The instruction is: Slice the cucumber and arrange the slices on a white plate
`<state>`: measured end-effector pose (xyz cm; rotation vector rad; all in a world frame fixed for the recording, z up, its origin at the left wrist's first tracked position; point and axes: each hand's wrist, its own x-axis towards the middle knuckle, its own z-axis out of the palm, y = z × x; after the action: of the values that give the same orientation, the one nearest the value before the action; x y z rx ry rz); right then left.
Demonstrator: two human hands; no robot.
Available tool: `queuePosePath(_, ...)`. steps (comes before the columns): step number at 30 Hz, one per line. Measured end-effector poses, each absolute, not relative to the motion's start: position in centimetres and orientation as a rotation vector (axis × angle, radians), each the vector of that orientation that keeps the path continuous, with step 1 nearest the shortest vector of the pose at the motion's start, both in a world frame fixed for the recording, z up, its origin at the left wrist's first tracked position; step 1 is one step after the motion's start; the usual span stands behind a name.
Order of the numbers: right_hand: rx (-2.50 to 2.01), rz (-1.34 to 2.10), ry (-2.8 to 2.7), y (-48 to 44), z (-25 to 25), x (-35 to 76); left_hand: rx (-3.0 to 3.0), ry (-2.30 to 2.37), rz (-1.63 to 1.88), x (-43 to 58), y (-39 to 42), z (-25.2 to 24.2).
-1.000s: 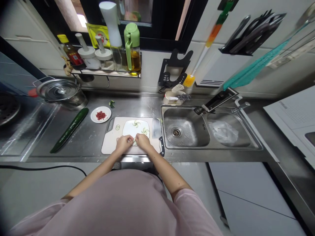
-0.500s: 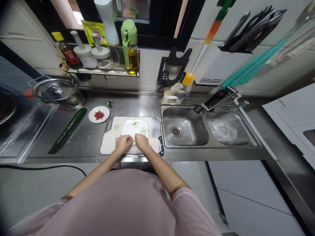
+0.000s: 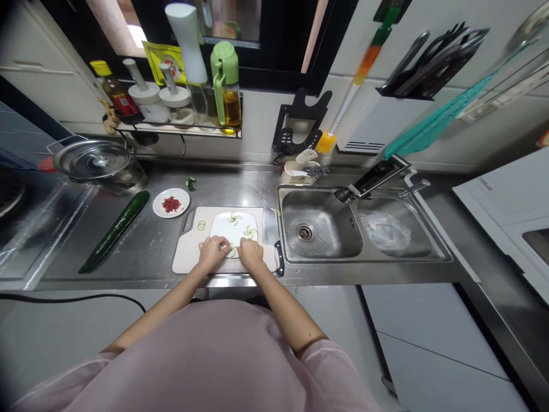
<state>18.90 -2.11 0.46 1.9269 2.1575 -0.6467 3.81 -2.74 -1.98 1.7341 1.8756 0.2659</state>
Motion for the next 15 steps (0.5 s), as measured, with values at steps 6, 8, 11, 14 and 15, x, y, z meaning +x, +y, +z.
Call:
queuePosePath(6,1.947,-0.656,2.109,-1.87,0.31,18.67,1.740,1.876,0.245,4.01,-2.67,-2.34)
queuePosePath(8,1.948,-0.651,2.116,-1.79,0.21,18.75,1.739,1.883,0.239,4.03,-2.64,-2.41)
queuePosePath(11,1.942,-0.644,2.126,-1.77,0.05,18.88,1.738,1.884,0.241,4.10,-2.63,-2.39)
queuePosePath(14,1.931,-0.640,2.125,-1.77,0.01,18.89,1.730,1.882,0.245,4.20,-2.68,-2.27)
queuePosePath(15,1.927,-0.639,2.127,-1.76,0.03,18.87,1.727,1.884,0.245,4.22,-2.69,-2.24)
